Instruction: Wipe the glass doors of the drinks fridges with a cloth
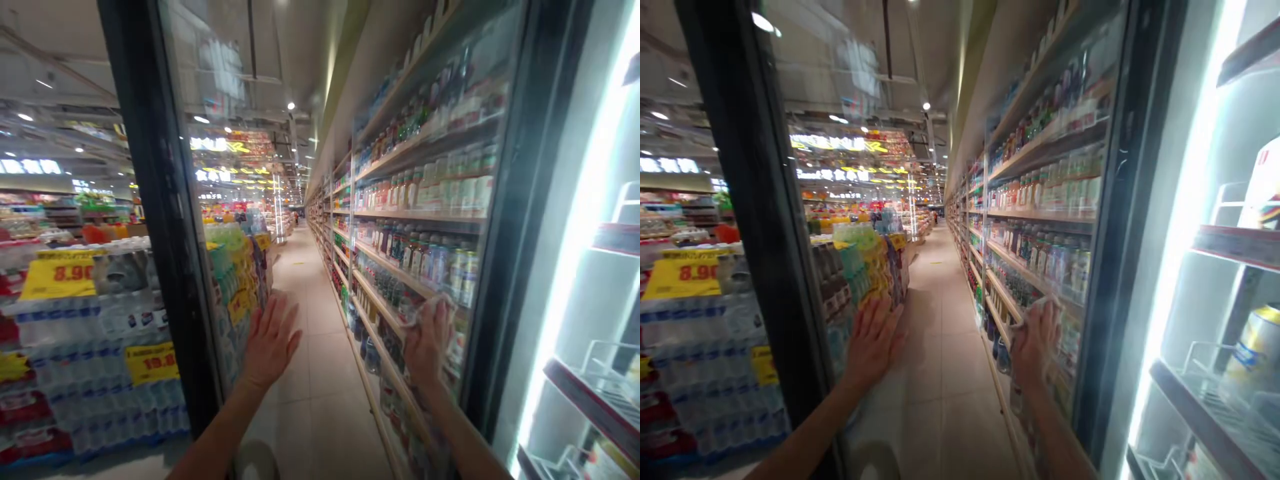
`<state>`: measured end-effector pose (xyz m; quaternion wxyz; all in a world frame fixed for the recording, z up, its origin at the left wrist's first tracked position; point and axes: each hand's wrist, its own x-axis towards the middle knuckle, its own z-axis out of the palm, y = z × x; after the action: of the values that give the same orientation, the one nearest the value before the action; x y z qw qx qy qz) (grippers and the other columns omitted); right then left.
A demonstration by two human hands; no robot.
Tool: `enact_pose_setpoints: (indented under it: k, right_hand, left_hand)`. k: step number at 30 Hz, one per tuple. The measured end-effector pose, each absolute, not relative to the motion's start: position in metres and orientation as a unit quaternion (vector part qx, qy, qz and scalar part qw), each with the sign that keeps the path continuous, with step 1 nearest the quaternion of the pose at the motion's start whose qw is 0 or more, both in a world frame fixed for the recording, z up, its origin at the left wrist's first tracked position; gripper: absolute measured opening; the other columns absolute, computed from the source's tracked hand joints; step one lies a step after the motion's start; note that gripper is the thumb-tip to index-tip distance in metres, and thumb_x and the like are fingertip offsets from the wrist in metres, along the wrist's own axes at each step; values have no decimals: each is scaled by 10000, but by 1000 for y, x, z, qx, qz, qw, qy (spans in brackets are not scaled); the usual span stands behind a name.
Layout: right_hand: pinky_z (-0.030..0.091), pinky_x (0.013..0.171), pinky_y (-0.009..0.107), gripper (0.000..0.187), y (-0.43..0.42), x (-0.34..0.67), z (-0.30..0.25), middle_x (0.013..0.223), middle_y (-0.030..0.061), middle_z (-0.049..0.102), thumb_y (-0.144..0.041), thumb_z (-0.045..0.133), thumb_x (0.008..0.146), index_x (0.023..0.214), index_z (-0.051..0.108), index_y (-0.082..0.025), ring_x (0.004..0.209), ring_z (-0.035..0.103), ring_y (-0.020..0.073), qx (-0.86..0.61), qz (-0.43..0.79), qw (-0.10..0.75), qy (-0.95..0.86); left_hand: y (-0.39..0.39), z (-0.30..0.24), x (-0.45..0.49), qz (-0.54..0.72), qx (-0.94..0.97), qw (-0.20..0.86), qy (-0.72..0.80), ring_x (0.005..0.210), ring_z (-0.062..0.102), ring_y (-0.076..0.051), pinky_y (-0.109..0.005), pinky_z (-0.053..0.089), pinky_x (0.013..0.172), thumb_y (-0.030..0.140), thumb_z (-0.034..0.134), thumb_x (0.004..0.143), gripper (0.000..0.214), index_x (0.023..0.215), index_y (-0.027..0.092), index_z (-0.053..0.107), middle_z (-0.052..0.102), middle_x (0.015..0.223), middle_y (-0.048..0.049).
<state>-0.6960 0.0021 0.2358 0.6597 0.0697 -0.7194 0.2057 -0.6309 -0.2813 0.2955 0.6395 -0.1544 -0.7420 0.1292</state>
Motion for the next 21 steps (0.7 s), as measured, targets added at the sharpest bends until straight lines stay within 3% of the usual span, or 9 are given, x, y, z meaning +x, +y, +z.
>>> enact_pose_setpoints:
  k: [4, 6, 8, 12, 17, 19, 21]
  right_hand:
    - [254, 1128, 460, 560, -23, -685, 210, 1367, 55, 496, -121, 442, 826, 1362, 412, -280, 1377, 290, 207, 293, 114, 603, -733]
    - [210, 1151, 430, 531, -21, -684, 200, 1288, 17, 571, -94, 463, 812, 1299, 483, -305, 1357, 329, 173, 336, 92, 588, -730]
    - [219, 1131, 491, 561, -8, -688, 199, 1341, 51, 522, -98, 456, 821, 1346, 425, -291, 1374, 296, 207, 262, 122, 608, -740]
    - [253, 1064, 588, 614, -11, -688, 204, 1500, 166, 248, -161, 400, 859, 1448, 231, -185, 1415, 147, 298, 77, 220, 648, -725]
    - [156, 1154, 460, 545, -50, -679, 194, 1380, 49, 479, -120, 430, 826, 1352, 420, -261, 1389, 254, 196, 285, 134, 592, -742]
    - [166, 1142, 500, 573, -34, -686, 191, 1413, 62, 437, -112, 430, 827, 1377, 384, -266, 1397, 233, 219, 224, 146, 613, -743]
    - [226, 1099, 558, 613, -11, -694, 191, 1490, 107, 300, -113, 387, 847, 1434, 273, -245, 1409, 192, 259, 104, 195, 648, -729]
  left_hand:
    - [-281, 292, -631, 132, -139, 648, -737, 1380, 203, -221, -450, 201, 1150, 266, 561, 836, 723, 1451, 236, 181, 283, 1459, -79]
    - [-282, 289, -630, 132, -143, 640, -743, 1383, 198, -224, -448, 200, 1150, 267, 571, 831, 736, 1452, 234, 177, 277, 1463, -83]
    - [-281, 284, -628, 125, -153, 634, -748, 1386, 196, -222, -440, 189, 1152, 272, 568, 832, 729, 1451, 231, 185, 278, 1466, -89]
    - [-275, 276, -629, 71, -136, 644, -750, 1397, 186, -213, -431, 132, 1160, 303, 549, 848, 695, 1446, 227, 204, 277, 1478, -87]
    - [-283, 272, -630, 90, -163, 640, -745, 1406, 166, -206, -401, 117, 1163, 286, 582, 831, 712, 1442, 225, 220, 217, 1503, -70]
    - [-296, 258, -625, 89, -182, 627, -752, 1404, 174, -188, -383, 126, 1163, 278, 566, 843, 692, 1440, 238, 218, 213, 1504, -49]
    - [-312, 233, -617, 64, -193, 610, -766, 1402, 180, -163, -370, 122, 1165, 308, 510, 878, 625, 1433, 266, 226, 222, 1500, -13]
